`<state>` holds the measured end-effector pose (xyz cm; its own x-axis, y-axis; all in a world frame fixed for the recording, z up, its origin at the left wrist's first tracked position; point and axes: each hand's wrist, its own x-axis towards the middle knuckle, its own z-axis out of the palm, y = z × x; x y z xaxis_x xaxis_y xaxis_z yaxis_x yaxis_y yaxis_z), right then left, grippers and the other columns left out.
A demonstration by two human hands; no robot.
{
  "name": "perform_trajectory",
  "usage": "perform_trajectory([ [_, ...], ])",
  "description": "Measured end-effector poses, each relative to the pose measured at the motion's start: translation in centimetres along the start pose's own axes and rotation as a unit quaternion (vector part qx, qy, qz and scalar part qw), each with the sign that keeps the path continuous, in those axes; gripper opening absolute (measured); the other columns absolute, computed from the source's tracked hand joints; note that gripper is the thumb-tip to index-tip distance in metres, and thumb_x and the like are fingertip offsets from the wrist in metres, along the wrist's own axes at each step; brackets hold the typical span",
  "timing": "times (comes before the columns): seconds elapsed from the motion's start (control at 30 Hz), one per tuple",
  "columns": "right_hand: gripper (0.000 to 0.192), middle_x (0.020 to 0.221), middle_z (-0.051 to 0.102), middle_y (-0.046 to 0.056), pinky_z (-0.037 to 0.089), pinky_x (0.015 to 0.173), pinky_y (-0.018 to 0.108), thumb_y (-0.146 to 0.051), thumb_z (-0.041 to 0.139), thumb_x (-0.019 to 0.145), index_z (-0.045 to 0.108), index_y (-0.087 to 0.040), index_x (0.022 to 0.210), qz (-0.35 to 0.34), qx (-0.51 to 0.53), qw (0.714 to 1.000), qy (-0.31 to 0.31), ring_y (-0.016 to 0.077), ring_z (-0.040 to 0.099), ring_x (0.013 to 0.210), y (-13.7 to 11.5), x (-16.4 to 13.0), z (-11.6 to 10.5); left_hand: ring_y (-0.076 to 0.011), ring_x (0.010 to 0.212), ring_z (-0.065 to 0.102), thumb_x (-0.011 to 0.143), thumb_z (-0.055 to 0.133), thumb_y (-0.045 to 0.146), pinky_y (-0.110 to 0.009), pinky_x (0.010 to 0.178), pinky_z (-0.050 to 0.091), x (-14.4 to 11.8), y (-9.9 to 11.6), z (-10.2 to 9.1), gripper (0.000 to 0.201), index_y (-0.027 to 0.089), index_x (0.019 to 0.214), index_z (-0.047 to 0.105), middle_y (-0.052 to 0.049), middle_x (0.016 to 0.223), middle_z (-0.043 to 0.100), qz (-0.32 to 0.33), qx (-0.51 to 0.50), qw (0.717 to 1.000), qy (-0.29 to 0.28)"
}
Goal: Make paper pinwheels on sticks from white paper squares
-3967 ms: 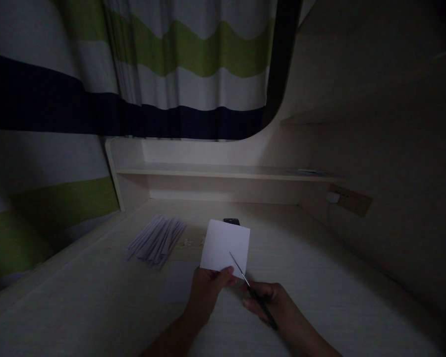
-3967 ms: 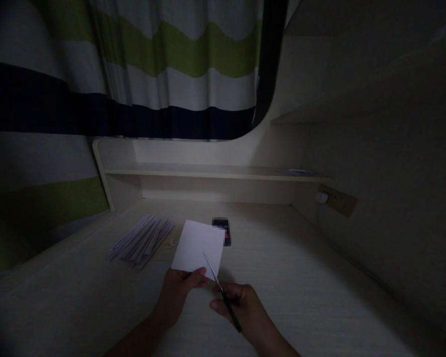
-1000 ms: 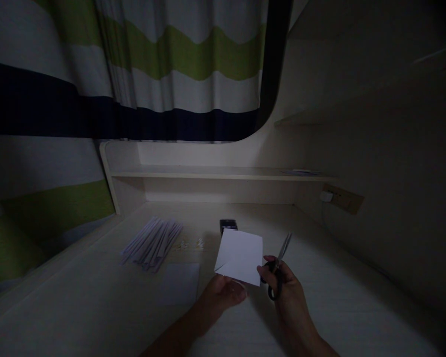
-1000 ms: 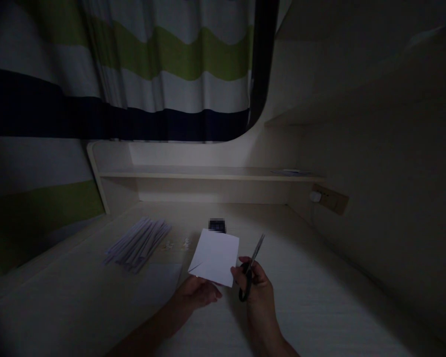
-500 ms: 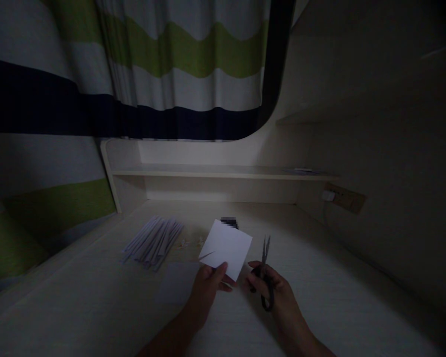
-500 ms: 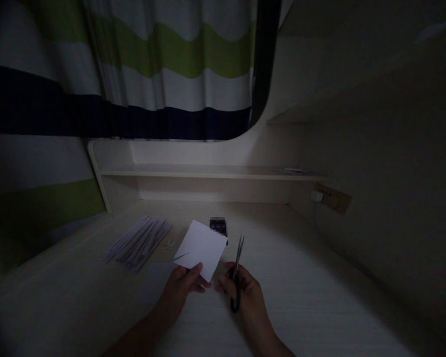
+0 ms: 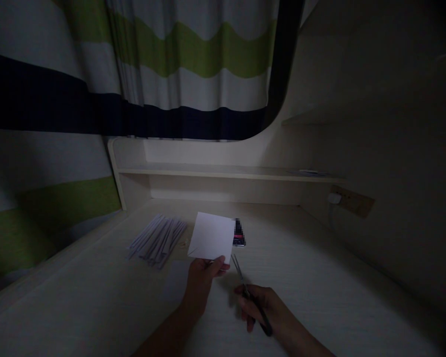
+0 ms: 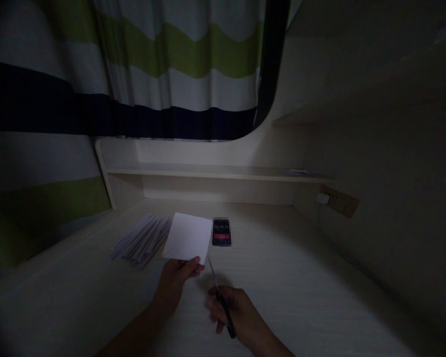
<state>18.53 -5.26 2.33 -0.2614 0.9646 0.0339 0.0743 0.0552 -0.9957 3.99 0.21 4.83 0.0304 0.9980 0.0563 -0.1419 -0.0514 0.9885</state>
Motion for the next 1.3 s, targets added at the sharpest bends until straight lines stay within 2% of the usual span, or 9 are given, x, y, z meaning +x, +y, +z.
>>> perform_trajectory([
  [0.27, 0.044, 0.05, 0.049, -0.004, 0.039, 0.038, 0.02, -0.052, 0.058, 0.064, 0.058, -0.012, 0.085, 0.01, 0.003, 1.0, -0.005, 0.0078, 0.045, 0.039, 0.51, -0.03, 0.1, -0.0176, 0.056, 0.061, 0.06, 0.065, 0.031, -0.024, 0.055, 0.045, -0.51, 0.39, 0.6, 0.021, 0.01, 0.055, 0.064, -0.005, 0.054, 0.066, -0.008, 0.012, 1.0, -0.018],
  [0.4, 0.046, 0.049, 0.049, -0.004, 0.039, 0.038, 0.02, -0.054, 0.057, 0.064, 0.057, -0.012, 0.084, 0.015, -0.007, 1.0, -0.006, 0.0081, 0.046, 0.038, 0.19, -0.11, 0.2, -0.0172, 0.057, 0.061, 0.06, 0.066, 0.029, -0.024, 0.056, 0.045, -0.7, 0.54, 0.76, 0.018, 0.011, 0.058, 0.065, -0.004, 0.054, 0.066, -0.014, -0.006, 1.0, -0.021],
  [0.63, 0.043, 0.051, 0.05, -0.003, 0.04, 0.039, 0.02, -0.053, 0.056, 0.066, 0.057, -0.013, 0.084, 0.007, -0.009, 1.0, -0.017, 0.0079, 0.045, 0.038, 0.17, -0.17, 0.1, -0.0187, 0.054, 0.061, 0.06, 0.066, 0.03, -0.025, 0.053, 0.045, -0.79, 0.59, 0.71, 0.019, 0.012, 0.059, 0.066, -0.003, 0.049, 0.064, -0.015, 0.022, 0.999, -0.021],
  [0.93, 0.047, 0.049, 0.047, -0.004, 0.037, 0.037, 0.019, -0.056, 0.054, 0.065, 0.058, -0.013, 0.083, 0.005, -0.021, 0.999, -0.025, 0.0069, 0.043, 0.036, 0.33, -0.03, -0.03, -0.0191, 0.059, 0.062, 0.061, 0.064, 0.032, -0.025, 0.057, 0.046, -0.82, 0.26, 0.66, 0.021, 0.012, 0.064, 0.067, -0.004, 0.056, 0.067, 0.0, 0.009, 0.999, -0.032],
  [1.3, 0.045, 0.046, 0.046, -0.006, 0.034, 0.037, 0.019, -0.055, 0.054, 0.066, 0.059, -0.014, 0.083, 0.013, -0.033, 0.999, -0.001, 0.0064, 0.039, 0.033, 0.26, -0.19, -0.03, -0.0196, 0.06, 0.063, 0.059, 0.066, 0.032, -0.026, 0.057, 0.046, -0.61, -0.23, 0.55, 0.021, 0.012, 0.063, 0.066, -0.006, 0.06, 0.068, -0.012, 0.003, 0.999, -0.031],
])
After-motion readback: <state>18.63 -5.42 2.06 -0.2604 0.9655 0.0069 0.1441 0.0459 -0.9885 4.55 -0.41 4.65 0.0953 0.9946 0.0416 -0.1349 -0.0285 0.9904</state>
